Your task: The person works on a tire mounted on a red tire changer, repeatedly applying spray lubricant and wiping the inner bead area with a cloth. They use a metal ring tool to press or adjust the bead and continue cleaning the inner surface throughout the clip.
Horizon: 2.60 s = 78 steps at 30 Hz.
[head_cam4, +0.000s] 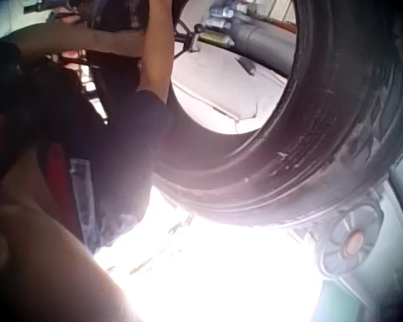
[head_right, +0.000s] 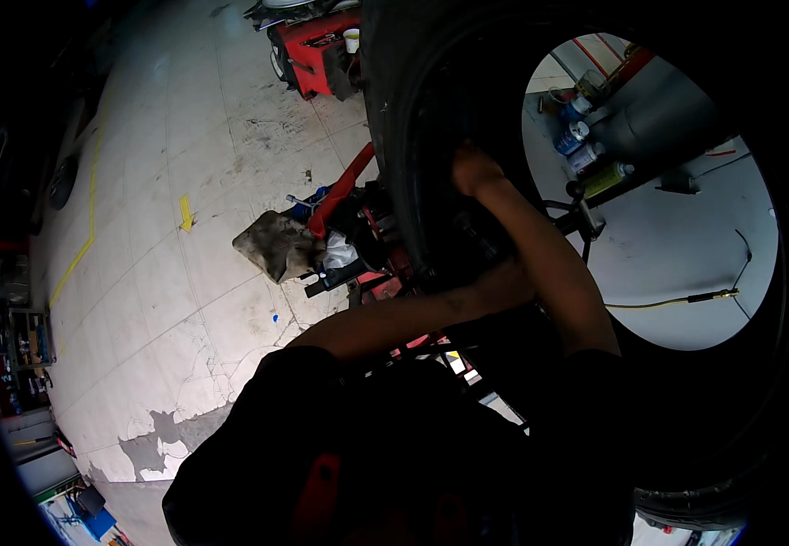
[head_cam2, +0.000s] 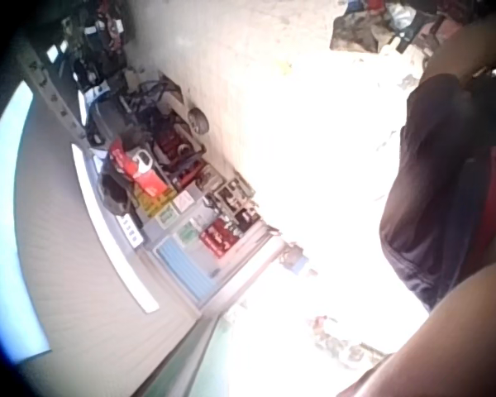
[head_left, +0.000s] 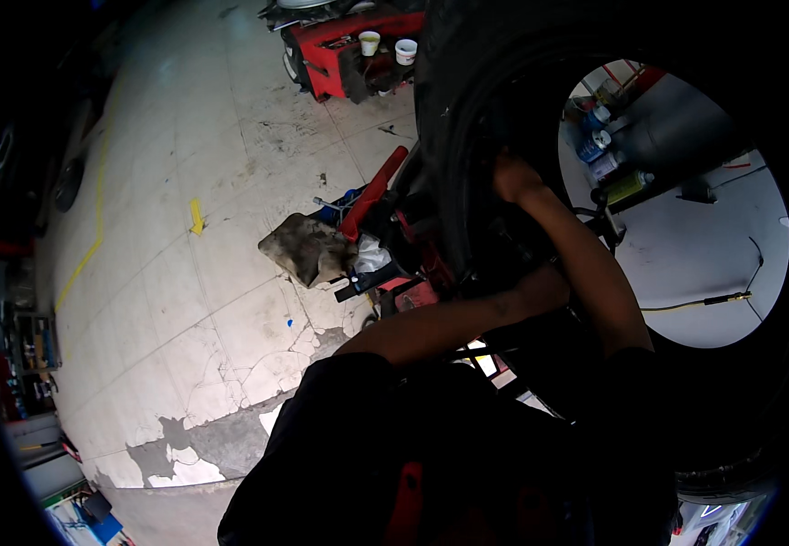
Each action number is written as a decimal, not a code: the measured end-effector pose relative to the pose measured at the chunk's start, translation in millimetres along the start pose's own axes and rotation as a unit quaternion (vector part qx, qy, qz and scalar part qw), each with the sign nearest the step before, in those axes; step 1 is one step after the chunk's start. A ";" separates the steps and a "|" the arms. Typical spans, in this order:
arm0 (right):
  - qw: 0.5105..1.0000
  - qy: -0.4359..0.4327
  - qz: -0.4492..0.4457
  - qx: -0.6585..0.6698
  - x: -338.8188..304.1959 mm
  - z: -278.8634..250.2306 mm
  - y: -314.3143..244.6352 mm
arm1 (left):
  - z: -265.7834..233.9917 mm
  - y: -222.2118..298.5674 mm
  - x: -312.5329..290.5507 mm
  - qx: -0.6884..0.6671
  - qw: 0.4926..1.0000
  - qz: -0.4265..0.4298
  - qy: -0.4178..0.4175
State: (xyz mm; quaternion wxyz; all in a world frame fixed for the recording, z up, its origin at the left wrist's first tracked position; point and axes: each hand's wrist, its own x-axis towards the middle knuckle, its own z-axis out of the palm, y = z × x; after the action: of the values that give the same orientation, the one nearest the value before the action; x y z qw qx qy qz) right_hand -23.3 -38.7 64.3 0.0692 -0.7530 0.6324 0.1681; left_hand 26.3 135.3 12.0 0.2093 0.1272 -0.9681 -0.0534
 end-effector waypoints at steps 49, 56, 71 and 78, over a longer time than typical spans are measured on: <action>0.988 0.055 0.056 0.133 -15.1 5.8 -4.0 | -19.3 -1.3 7.7 -0.294 0.955 -0.034 -0.007; 0.998 -0.051 0.017 0.029 -43.3 45.0 -15.8 | -11.1 0.6 2.8 -0.313 0.949 -0.037 -0.002; 0.986 0.154 0.033 0.049 -15.6 61.0 8.4 | -16.3 -16.0 12.5 -0.316 0.944 -0.078 -0.050; 0.989 -0.015 -0.125 -0.072 -61.0 71.3 15.7 | -14.3 -7.1 11.7 -0.305 0.948 -0.064 -0.066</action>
State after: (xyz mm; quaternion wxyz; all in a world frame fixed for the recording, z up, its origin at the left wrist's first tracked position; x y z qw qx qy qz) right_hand -59.1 37.6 20.2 0.0446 -0.8265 0.5186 0.2144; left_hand 23.6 124.5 28.5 0.1702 0.1155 -0.9069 -0.3678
